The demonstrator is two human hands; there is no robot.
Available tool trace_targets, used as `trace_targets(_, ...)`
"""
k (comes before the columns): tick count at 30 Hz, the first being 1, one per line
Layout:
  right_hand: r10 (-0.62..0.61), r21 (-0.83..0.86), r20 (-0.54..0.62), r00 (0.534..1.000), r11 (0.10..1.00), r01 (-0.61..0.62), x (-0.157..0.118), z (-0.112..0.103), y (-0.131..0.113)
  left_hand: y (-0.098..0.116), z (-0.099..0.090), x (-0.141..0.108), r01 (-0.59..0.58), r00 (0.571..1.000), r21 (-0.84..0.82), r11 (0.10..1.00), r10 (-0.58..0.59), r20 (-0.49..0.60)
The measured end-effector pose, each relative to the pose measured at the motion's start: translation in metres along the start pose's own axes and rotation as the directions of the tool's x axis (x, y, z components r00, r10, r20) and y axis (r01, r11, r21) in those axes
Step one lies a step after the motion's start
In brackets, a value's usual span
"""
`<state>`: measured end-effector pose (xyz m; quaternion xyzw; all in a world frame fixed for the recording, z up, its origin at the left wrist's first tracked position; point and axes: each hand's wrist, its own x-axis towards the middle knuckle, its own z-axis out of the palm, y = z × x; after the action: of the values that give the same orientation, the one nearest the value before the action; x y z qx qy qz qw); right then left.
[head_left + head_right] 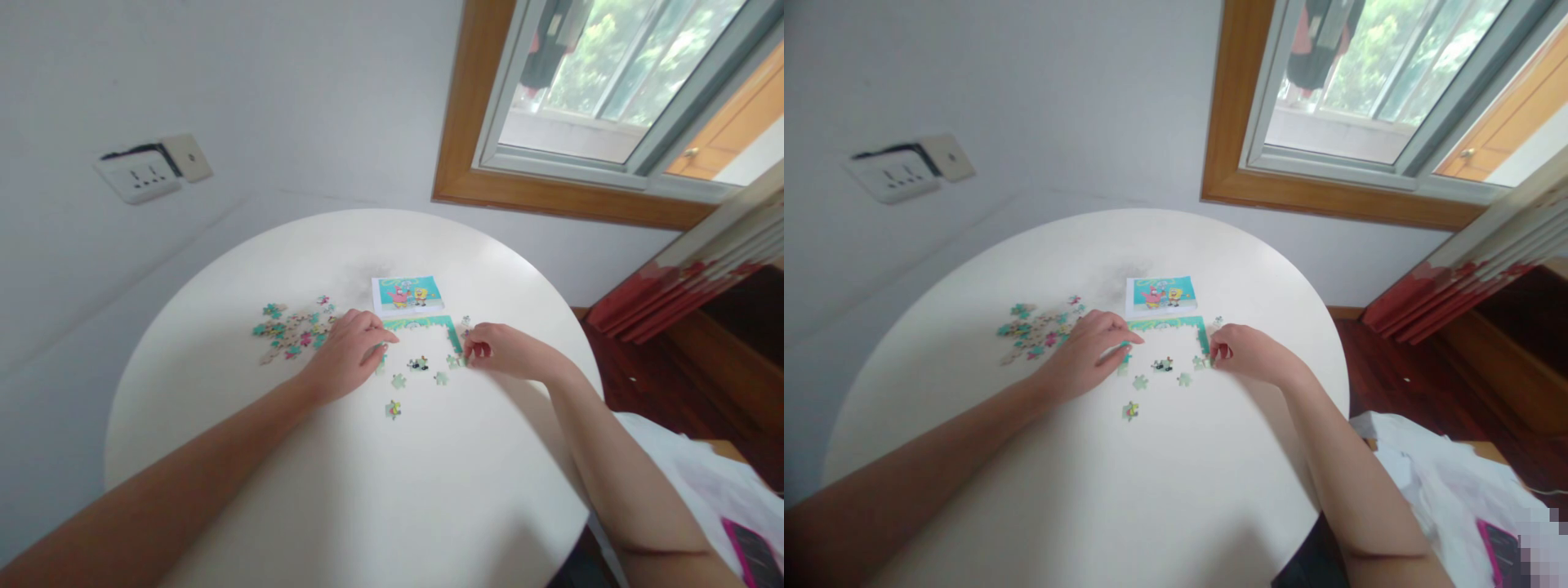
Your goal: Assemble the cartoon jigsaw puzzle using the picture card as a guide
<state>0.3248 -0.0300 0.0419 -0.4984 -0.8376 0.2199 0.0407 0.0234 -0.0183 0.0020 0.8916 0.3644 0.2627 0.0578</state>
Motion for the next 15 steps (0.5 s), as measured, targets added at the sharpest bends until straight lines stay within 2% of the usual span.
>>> trace_targets(11,0.023,0.095,0.037,0.999,0.995,-0.026,-0.0007,-0.0025,0.0017,-0.0009,0.0002,-0.0009,-0.005,1.0,-0.02,1.0,0.005,-0.018)
trace_targets(15,0.027,0.202,0.045,0.999,0.979,-0.035,-0.0009,-0.0048,0.0028,-0.0019,0.0002,-0.0013,-0.02,0.999,-0.013,1.0,0.02,-0.034)
